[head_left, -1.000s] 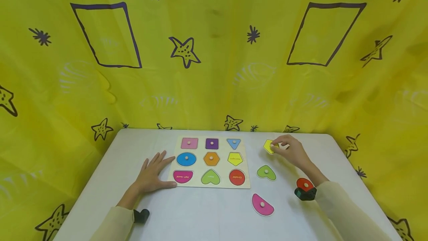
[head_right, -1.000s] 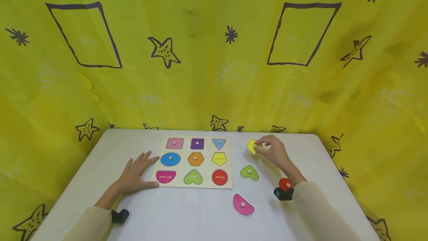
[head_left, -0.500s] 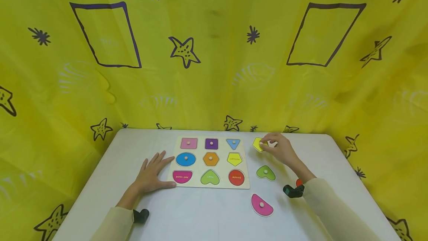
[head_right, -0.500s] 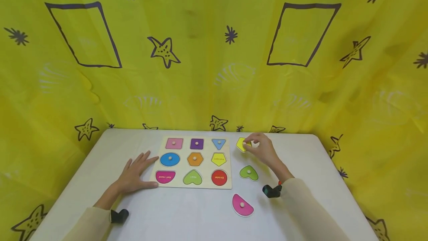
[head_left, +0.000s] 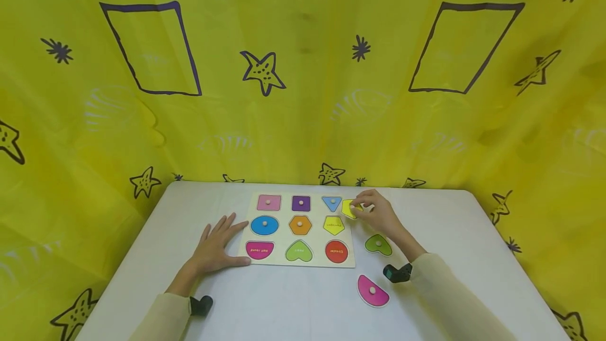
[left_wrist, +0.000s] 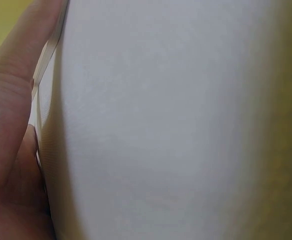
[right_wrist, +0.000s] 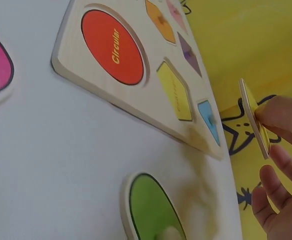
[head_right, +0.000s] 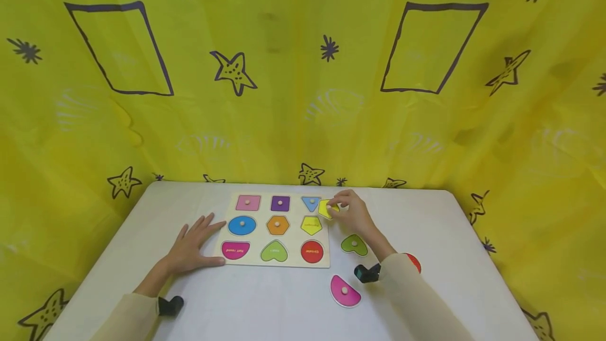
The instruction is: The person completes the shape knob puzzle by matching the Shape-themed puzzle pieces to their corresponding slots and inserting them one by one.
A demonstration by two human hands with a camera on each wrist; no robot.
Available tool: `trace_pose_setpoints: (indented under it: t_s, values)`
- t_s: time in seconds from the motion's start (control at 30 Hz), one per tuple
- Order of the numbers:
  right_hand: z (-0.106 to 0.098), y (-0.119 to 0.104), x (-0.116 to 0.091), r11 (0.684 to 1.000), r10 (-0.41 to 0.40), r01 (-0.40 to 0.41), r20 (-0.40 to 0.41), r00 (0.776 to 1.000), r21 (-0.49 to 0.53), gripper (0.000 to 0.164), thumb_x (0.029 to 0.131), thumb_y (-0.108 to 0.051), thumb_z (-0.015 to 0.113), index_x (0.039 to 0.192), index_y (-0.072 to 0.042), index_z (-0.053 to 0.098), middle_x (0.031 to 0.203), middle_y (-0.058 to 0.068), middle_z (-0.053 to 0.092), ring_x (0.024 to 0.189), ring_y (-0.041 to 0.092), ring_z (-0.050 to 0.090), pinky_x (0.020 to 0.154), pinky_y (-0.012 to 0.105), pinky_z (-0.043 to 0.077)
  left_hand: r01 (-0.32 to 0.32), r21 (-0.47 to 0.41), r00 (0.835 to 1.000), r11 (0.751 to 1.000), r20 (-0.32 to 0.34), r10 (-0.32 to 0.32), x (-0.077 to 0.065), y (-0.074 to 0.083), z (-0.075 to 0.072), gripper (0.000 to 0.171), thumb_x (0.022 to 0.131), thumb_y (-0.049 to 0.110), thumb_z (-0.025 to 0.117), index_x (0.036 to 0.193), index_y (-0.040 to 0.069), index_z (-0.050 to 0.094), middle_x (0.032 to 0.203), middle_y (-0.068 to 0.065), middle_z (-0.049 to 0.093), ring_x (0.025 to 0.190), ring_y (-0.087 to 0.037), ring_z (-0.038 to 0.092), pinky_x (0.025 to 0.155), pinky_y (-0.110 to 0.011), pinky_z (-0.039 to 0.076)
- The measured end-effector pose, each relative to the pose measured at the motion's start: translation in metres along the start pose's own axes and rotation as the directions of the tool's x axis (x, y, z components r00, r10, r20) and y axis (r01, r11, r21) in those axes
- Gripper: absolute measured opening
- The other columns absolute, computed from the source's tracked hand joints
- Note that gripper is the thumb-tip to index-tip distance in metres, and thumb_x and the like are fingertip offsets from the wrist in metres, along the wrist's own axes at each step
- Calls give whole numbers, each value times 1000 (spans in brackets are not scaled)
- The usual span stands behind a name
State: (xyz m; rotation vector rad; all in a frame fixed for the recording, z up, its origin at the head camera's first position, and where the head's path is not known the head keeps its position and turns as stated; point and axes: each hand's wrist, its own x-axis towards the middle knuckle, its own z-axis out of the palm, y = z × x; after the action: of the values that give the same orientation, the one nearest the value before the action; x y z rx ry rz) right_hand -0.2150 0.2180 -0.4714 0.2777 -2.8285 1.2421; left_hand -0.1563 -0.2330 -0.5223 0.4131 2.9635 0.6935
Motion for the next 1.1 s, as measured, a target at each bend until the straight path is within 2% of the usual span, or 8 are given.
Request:
trace_pose_setpoints:
  t_s: [0.43, 0.8, 0.97, 1.1]
  values:
    - [31, -4, -3, 999, 28, -29, 21, 999, 44, 9, 91, -16, 79, 99, -12, 80, 119, 9, 61, 107, 32, 59, 93, 50, 54, -10, 5, 1000, 1000, -15, 10, 1, 0, 1, 101, 70, 66, 82, 155, 21, 48, 166, -20, 28, 154, -46, 16, 118, -73, 1]
    - [44, -5, -9, 999, 11, -12, 18, 1000, 48, 7, 89, -12, 81, 96, -11, 80, 108, 9, 60, 96, 26, 53, 82, 35, 45, -10, -9, 1000, 1000, -13, 9, 0, 4, -1, 101, 71, 63, 83, 155, 20, 48, 166, -20, 27, 154, -47, 15, 118, -73, 1]
    - [49, -3, -9, 998, -12, 12, 13, 1000, 56, 7, 88, -11, 81, 94, -9, 80, 108, 11, 61, 97, 28, 54, 84, 38, 47, -4, -2, 1000, 1000, -9, 4, -1, 4, -2, 101, 71, 63, 83, 155, 20, 48, 166, -20, 27, 153, -47, 15, 118, -73, 1]
    - [53, -2, -9, 999, 5, -6, 28, 1000, 49, 7, 88, -12, 81, 95, -11, 81, 111, 9, 61, 100, 27, 52, 85, 38, 45, -1, -1, 1000, 1000, -6, 1, 0, 3, -1, 101, 71, 64, 83, 155, 21, 48, 167, -20, 27, 154, -47, 15, 118, -73, 1]
